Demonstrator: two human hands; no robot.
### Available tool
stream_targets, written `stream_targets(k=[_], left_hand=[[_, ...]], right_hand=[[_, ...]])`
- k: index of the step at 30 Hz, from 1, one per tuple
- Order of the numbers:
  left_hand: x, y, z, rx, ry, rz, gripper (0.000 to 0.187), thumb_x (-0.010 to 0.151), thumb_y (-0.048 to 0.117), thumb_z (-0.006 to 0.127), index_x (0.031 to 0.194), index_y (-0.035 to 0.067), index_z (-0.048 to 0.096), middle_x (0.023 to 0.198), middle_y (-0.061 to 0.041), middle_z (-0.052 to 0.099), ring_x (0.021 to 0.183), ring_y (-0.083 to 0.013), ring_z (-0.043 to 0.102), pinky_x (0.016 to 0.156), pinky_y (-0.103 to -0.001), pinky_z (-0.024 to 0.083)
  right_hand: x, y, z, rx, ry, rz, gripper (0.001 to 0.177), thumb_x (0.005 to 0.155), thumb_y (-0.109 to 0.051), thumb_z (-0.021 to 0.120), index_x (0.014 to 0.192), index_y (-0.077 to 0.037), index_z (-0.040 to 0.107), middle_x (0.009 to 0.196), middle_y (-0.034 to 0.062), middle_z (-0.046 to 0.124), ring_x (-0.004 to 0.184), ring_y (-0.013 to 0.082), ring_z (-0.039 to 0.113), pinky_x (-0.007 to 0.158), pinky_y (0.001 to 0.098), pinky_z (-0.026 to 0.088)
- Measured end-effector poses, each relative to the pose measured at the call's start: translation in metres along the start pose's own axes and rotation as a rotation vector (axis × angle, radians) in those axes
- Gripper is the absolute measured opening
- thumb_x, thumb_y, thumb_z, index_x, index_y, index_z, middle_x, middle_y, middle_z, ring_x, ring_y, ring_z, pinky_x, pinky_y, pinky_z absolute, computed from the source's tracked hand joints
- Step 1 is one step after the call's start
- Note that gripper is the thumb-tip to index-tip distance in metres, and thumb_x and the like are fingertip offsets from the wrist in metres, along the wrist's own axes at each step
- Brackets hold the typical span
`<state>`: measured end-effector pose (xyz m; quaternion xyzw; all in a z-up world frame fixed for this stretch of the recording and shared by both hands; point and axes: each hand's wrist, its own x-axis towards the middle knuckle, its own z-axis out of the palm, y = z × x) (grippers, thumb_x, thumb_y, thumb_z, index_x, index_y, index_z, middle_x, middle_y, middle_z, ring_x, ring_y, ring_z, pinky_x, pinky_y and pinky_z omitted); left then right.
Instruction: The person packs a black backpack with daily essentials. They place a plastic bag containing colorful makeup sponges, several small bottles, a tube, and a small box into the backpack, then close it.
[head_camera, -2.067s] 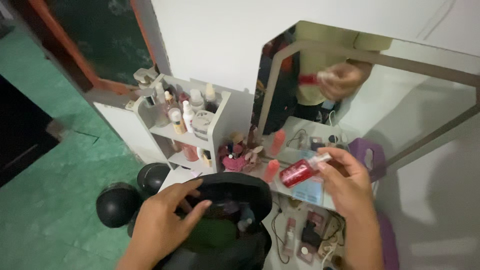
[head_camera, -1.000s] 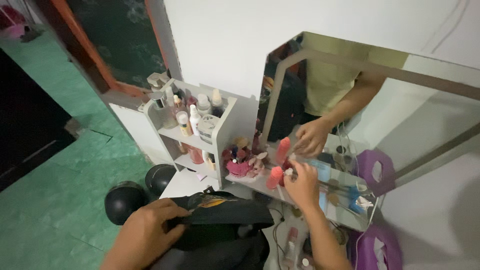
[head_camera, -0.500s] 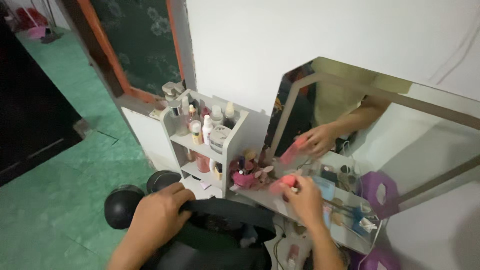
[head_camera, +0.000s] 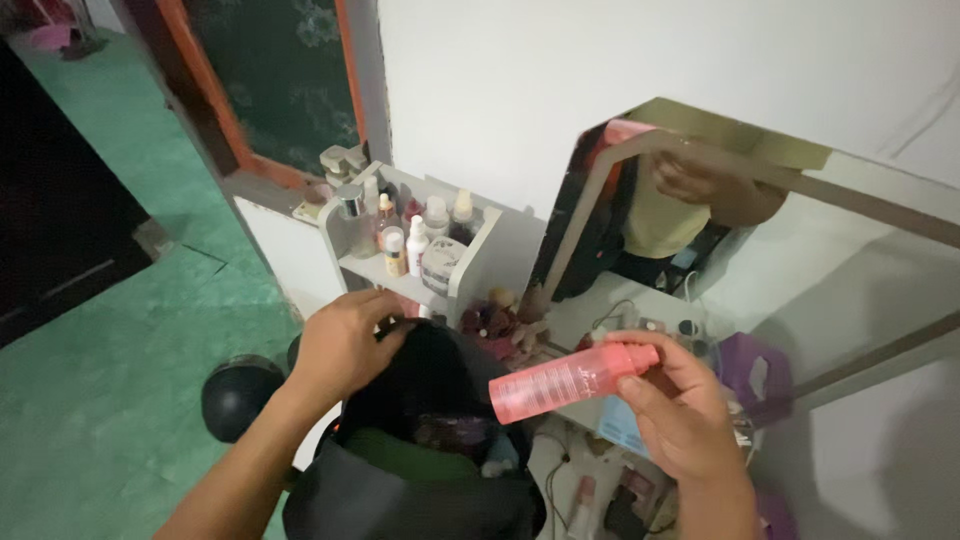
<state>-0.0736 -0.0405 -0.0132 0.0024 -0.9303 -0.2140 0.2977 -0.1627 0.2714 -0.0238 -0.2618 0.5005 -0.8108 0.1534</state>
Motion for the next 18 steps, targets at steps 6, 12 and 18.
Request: stream_targets(k=[6,12,18], left_hand=[[-0.037,0.009,-0.028,-0.082,-0.106,-0.164,0.066,0.05,0.021,0.078,0.107,0.006,0.047,0.099,-0.015,0.052,0.092,-0.0346,0.051,0.075,-0.041,0.042],[-0.086,0.018,-0.051,-0.112,-0.265,-0.222,0.083,0.038,0.025,0.084,0.112,0.009,0.049,0.113,-0.013,0.047,0.108,-0.034,0.044,0.089,-0.04,0.036],[-0.108,0.004,-0.044,0.081,-0.424,-0.045,0.088,0.041,0.021,0.076,0.121,0.011,0.042,0.124,-0.015,0.042,0.12,-0.0367,0.034,0.096,-0.05,0.024]], right_hand=[[-0.016,-0.007,0.039,-0.576,-0.045,0.301,0.041,0.073,-0.006,0.071,0.112,-0.002,0.06,0.101,0.0136,0.066,0.09,0.0216,0.066,0.076,0.0353,0.054],[-0.007,0.017,0.104,-1.036,-0.452,0.092,0.04,0.071,-0.022,0.074,0.106,-0.008,0.063,0.106,0.0048,0.063,0.096,0.0184,0.062,0.08,0.0297,0.047],[0.016,0.064,0.147,-1.105,-0.549,0.032,0.036,0.072,-0.015,0.066,0.106,-0.006,0.058,0.107,0.0091,0.061,0.092,0.0274,0.061,0.077,0.032,0.048]])
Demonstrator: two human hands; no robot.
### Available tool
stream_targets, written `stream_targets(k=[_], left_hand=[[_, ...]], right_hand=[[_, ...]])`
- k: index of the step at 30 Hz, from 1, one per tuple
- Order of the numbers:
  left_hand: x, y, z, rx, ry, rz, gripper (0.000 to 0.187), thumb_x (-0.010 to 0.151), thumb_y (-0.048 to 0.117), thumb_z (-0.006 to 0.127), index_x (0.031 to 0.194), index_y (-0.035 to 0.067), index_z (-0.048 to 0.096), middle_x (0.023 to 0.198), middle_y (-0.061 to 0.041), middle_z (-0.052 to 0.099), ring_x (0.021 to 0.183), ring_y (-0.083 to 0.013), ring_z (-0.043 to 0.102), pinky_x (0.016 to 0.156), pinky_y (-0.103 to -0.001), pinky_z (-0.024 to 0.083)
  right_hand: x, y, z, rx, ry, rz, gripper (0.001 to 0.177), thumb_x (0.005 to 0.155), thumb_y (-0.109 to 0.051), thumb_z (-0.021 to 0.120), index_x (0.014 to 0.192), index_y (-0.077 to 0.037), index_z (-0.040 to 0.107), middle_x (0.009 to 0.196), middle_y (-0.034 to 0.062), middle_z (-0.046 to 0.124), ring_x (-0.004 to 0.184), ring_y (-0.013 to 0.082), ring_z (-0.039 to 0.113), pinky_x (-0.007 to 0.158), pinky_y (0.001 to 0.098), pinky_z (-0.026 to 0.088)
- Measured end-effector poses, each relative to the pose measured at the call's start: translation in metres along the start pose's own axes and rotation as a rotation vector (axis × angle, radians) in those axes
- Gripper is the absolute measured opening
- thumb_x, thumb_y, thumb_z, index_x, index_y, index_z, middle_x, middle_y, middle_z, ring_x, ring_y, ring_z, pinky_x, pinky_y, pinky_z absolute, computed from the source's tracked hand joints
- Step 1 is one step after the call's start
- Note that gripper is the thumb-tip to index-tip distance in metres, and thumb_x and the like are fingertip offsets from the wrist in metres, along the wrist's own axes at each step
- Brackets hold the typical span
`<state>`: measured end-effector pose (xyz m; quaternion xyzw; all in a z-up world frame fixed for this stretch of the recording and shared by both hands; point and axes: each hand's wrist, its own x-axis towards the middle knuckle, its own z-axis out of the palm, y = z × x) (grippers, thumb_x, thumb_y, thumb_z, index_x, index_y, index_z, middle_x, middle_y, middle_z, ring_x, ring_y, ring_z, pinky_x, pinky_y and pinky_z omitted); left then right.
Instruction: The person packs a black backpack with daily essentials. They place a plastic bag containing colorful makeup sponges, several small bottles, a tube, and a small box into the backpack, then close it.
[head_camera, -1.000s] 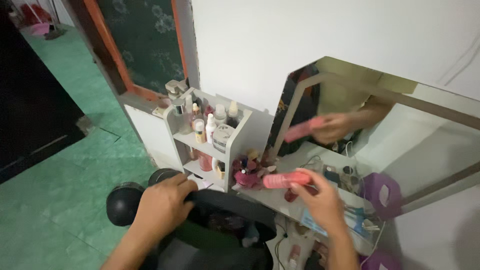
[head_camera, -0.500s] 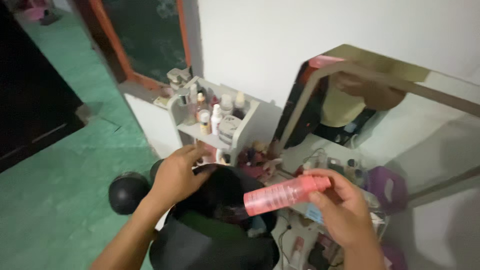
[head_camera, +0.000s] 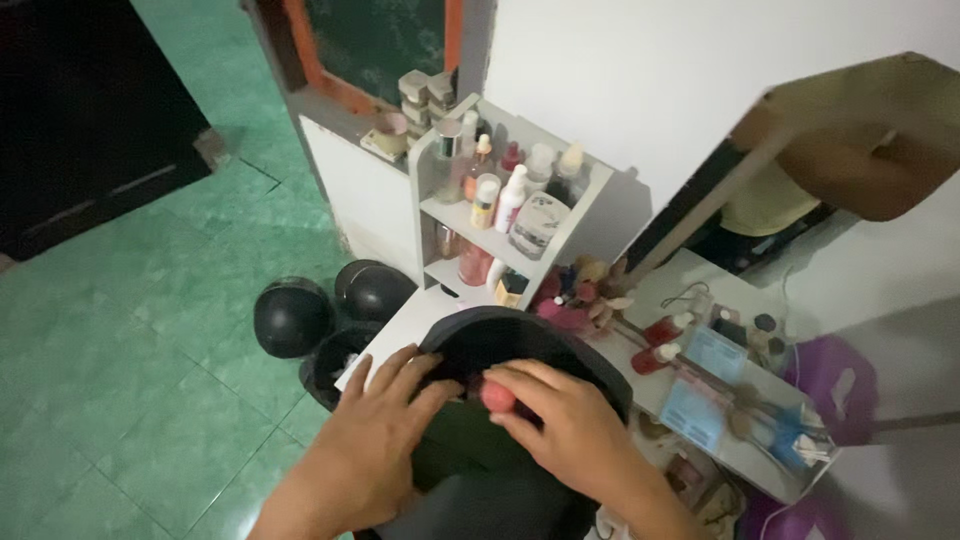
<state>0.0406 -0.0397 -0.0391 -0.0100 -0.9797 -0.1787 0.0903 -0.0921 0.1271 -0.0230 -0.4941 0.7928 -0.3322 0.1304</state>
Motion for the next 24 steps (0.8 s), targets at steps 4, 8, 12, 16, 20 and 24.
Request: stream_targets(k=[4,8,12,16,20,24], left_hand=[[0.004,-0.001,0.011,-0.03,-0.204,-0.051,0.109,0.049,0.033,0.081,0.131,-0.002,0.019,0.134,-0.027,0.027,0.127,-0.0464,0.019,0.095,-0.06,0.014],[-0.001,0.003,0.011,-0.075,-0.187,-0.146,0.103,0.052,0.015,0.072,0.135,-0.003,0.012,0.138,-0.026,0.024,0.13,-0.0416,0.02,0.096,-0.049,0.019],[-0.002,0.001,0.007,-0.075,-0.183,-0.136,0.104,0.051,0.009,0.07,0.136,0.0,0.01,0.137,-0.028,0.023,0.129,-0.0428,0.021,0.097,-0.047,0.02],[0.001,0.0,0.005,-0.129,-0.224,-0.138,0.105,0.052,0.005,0.071,0.141,0.011,0.016,0.137,-0.018,0.03,0.128,-0.0372,0.027,0.097,-0.048,0.022],[0.009,-0.001,-0.002,-0.218,-0.039,-0.219,0.087,0.05,0.003,0.067,0.133,0.021,0.044,0.127,-0.008,0.046,0.116,-0.0288,0.044,0.098,-0.036,0.037],[0.024,-0.004,-0.012,-0.165,0.25,-0.072,0.079,0.035,0.027,0.083,0.11,0.018,0.059,0.131,-0.023,0.035,0.116,-0.0377,0.037,0.091,-0.039,0.034]], right_hand=[[0.02,0.015,0.028,-0.043,-0.022,-0.053,0.035,0.071,-0.008,0.062,0.106,-0.005,0.059,0.108,0.0106,0.061,0.093,0.03,0.059,0.075,0.0341,0.049],[0.025,0.038,0.054,-0.08,-0.111,0.046,0.028,0.076,-0.008,0.059,0.103,-0.005,0.057,0.104,0.0122,0.059,0.095,0.0303,0.057,0.076,0.0351,0.048],[0.026,0.068,0.077,-0.051,-0.235,0.072,0.022,0.078,-0.009,0.055,0.099,-0.006,0.059,0.099,0.0123,0.062,0.093,0.0302,0.057,0.076,0.0385,0.046],[0.04,0.1,0.113,-0.181,-0.292,0.052,0.021,0.082,-0.023,0.053,0.094,-0.008,0.062,0.091,0.0142,0.062,0.085,0.0311,0.06,0.072,0.0402,0.048],[0.055,0.116,0.137,-0.287,-0.297,-0.096,0.022,0.081,-0.026,0.051,0.089,-0.008,0.061,0.085,0.0138,0.063,0.081,0.0306,0.061,0.07,0.0418,0.047],[0.048,0.108,0.124,-0.081,-0.29,0.046,0.022,0.083,-0.024,0.049,0.094,-0.007,0.058,0.086,0.0134,0.062,0.078,0.0301,0.061,0.066,0.0407,0.048]])
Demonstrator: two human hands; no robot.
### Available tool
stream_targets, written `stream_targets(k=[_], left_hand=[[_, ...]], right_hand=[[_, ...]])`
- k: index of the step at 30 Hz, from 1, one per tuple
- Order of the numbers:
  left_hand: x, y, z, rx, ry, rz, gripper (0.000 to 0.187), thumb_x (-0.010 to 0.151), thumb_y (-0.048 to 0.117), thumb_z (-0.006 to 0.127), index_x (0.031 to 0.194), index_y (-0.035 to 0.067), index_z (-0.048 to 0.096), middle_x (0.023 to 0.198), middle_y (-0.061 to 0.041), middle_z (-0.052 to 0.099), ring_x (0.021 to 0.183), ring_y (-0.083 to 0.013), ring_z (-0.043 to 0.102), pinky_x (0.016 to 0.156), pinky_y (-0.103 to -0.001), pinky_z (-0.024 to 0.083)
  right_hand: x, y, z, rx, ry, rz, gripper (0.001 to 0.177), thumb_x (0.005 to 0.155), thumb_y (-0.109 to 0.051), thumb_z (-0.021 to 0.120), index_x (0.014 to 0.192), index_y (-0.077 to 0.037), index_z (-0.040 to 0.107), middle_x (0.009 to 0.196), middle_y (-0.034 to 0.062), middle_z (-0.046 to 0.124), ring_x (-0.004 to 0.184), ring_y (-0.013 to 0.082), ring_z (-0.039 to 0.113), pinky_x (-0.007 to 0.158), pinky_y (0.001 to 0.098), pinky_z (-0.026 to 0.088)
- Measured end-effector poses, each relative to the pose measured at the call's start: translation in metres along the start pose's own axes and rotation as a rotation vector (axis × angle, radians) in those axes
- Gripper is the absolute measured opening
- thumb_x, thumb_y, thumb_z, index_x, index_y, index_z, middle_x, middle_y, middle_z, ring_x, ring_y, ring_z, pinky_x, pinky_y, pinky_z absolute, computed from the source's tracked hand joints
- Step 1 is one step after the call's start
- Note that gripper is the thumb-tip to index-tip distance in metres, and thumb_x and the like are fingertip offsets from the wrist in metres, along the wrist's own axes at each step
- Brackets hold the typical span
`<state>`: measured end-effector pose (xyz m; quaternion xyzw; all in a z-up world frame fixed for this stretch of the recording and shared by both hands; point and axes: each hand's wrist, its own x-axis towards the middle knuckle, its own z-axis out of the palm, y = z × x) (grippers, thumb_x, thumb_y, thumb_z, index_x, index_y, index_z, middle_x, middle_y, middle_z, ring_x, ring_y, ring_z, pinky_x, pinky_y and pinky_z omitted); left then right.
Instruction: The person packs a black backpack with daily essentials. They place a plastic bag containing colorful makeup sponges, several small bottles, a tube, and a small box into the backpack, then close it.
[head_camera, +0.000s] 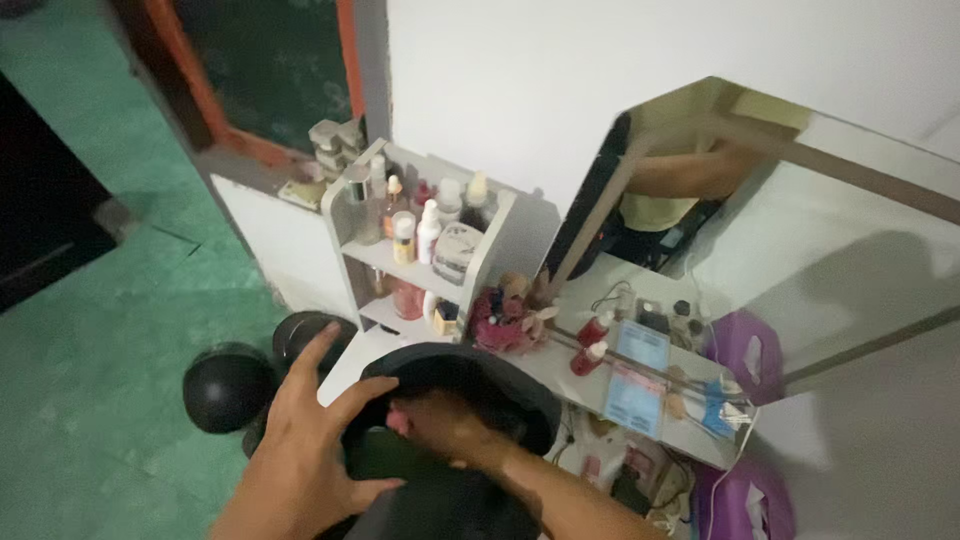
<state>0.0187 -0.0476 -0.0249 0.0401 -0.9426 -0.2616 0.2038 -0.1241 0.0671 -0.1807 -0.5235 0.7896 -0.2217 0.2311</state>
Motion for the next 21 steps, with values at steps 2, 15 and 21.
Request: stream_targets(k=[2,15,21], left_hand=[[0.008,-0.004,0.001,-0.038,0.009,0.164,0.081,0.034,0.035,0.087,0.107,0.011,0.06,0.133,-0.027,0.034,0.118,-0.0414,0.035,0.092,-0.041,0.032],[0.004,-0.031,0.024,-0.066,-0.513,-0.235,0.062,0.051,0.043,0.088,0.101,0.012,0.07,0.119,-0.008,0.057,0.111,-0.0216,0.054,0.09,-0.032,0.044],[0.002,-0.027,0.024,-0.105,-0.216,-0.031,0.064,0.051,0.047,0.087,0.095,0.003,0.069,0.116,-0.013,0.061,0.108,-0.0275,0.057,0.084,-0.034,0.047]], right_hand=[[-0.014,-0.005,-0.003,0.164,-0.038,0.182,0.023,0.086,-0.025,0.044,0.098,-0.01,0.056,0.085,0.0135,0.061,0.073,0.0312,0.062,0.065,0.0404,0.048],[-0.014,0.003,0.021,0.499,0.153,0.302,0.031,0.079,-0.029,0.056,0.101,-0.006,0.063,0.105,0.0155,0.062,0.099,0.0303,0.058,0.088,0.0372,0.042],[-0.083,-0.042,-0.054,0.304,0.036,-0.037,0.035,0.083,-0.024,0.054,0.115,-0.009,0.055,0.119,0.0132,0.056,0.11,0.0284,0.052,0.093,0.0349,0.039]])
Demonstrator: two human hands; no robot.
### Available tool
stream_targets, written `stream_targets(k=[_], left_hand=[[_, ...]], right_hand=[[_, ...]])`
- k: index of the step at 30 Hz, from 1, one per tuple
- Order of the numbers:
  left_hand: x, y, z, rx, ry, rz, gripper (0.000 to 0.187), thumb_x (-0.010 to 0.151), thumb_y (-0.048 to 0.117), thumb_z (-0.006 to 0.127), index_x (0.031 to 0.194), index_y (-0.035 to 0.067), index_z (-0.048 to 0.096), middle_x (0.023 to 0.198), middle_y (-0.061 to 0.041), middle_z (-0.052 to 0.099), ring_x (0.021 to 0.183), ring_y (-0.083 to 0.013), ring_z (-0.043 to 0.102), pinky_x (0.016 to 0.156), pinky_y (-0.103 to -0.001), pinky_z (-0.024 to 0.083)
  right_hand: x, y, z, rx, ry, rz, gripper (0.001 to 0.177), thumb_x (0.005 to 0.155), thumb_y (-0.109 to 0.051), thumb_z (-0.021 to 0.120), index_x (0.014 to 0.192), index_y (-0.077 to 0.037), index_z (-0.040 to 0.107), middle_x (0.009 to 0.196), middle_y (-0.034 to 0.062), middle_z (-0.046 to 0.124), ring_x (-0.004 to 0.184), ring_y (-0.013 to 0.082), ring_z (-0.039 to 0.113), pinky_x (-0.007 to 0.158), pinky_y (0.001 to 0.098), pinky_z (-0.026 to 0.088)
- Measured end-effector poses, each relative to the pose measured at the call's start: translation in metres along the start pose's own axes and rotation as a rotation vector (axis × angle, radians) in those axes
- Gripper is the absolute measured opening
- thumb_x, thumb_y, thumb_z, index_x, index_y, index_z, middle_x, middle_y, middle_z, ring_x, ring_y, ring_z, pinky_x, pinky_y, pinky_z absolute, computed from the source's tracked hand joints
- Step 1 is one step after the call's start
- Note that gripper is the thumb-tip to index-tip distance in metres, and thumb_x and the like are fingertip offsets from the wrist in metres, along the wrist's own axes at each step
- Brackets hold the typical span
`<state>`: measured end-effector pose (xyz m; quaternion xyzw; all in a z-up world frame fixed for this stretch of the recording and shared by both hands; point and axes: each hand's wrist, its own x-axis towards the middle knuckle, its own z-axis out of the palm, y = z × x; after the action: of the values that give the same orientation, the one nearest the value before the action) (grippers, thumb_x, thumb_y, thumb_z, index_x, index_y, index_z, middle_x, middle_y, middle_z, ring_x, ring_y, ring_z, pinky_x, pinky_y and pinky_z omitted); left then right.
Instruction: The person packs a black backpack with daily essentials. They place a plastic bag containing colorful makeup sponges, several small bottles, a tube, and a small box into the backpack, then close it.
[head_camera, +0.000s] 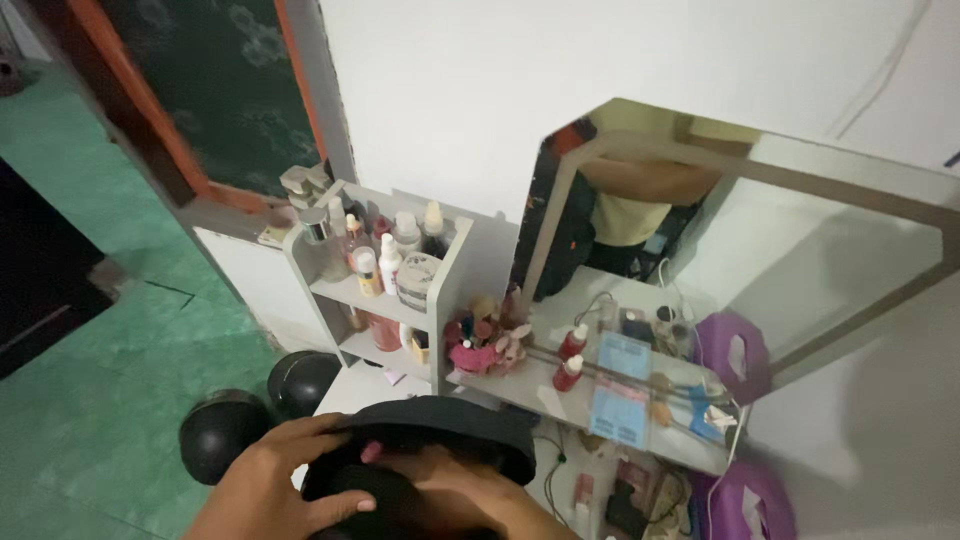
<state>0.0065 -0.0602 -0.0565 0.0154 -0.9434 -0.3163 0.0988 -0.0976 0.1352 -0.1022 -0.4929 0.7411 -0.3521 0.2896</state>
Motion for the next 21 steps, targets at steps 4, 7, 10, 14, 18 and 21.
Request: stream_targets(k=[4,7,10,14,18,21], left_hand=[[0.006,0.021,-0.012,0.038,-0.292,-0.352,0.061,0.053,0.04,0.086,0.103,0.01,0.067,0.12,-0.005,0.057,0.109,-0.0194,0.054,0.092,-0.029,0.043],[0.015,0.037,-0.026,0.051,-0.562,-0.275,0.052,0.065,0.043,0.079,0.1,0.006,0.069,0.118,-0.009,0.058,0.112,-0.0223,0.055,0.094,-0.032,0.042],[0.017,0.048,-0.036,-0.007,-0.613,-0.563,0.073,0.055,0.032,0.08,0.117,0.008,0.052,0.12,-0.008,0.057,0.117,-0.018,0.054,0.1,-0.028,0.041],[0.012,0.051,-0.032,-0.139,-0.309,-0.207,0.088,0.046,0.029,0.086,0.122,0.002,0.051,0.136,-0.011,0.041,0.122,-0.0249,0.04,0.099,-0.033,0.035],[0.005,0.038,-0.025,-0.001,-0.142,-0.06,0.097,0.04,0.037,0.089,0.117,-0.006,0.049,0.141,-0.018,0.029,0.127,-0.034,0.031,0.098,-0.039,0.028],[0.003,0.031,-0.016,0.054,-0.107,0.004,0.103,0.041,0.046,0.09,0.117,-0.009,0.047,0.144,-0.021,0.019,0.129,-0.0403,0.023,0.096,-0.047,0.022]], right_hand=[[-0.036,-0.037,-0.041,0.038,-0.114,0.112,0.038,0.081,-0.025,0.057,0.116,-0.011,0.054,0.119,0.0121,0.056,0.111,0.0258,0.053,0.092,0.0324,0.04],[-0.045,-0.044,-0.056,0.005,-0.129,0.246,0.04,0.078,-0.03,0.063,0.113,-0.011,0.055,0.111,0.0105,0.06,0.106,0.0226,0.056,0.089,0.0302,0.042],[-0.043,-0.033,-0.056,0.069,-0.162,0.191,0.038,0.081,-0.029,0.063,0.112,-0.009,0.057,0.108,0.0084,0.061,0.103,0.0194,0.059,0.087,0.0297,0.044],[-0.047,-0.004,-0.048,0.113,-0.174,-0.023,0.032,0.082,-0.024,0.061,0.108,-0.005,0.06,0.101,0.0107,0.065,0.098,0.0198,0.064,0.085,0.0295,0.047],[-0.042,0.014,-0.039,0.048,-0.31,0.009,0.031,0.085,-0.022,0.053,0.111,-0.008,0.06,0.101,0.0093,0.065,0.097,0.0193,0.063,0.085,0.0282,0.046],[-0.039,0.016,-0.036,0.029,-0.282,-0.086,0.03,0.086,-0.022,0.052,0.11,-0.007,0.06,0.105,0.0101,0.065,0.1,0.0201,0.062,0.087,0.0285,0.045]])
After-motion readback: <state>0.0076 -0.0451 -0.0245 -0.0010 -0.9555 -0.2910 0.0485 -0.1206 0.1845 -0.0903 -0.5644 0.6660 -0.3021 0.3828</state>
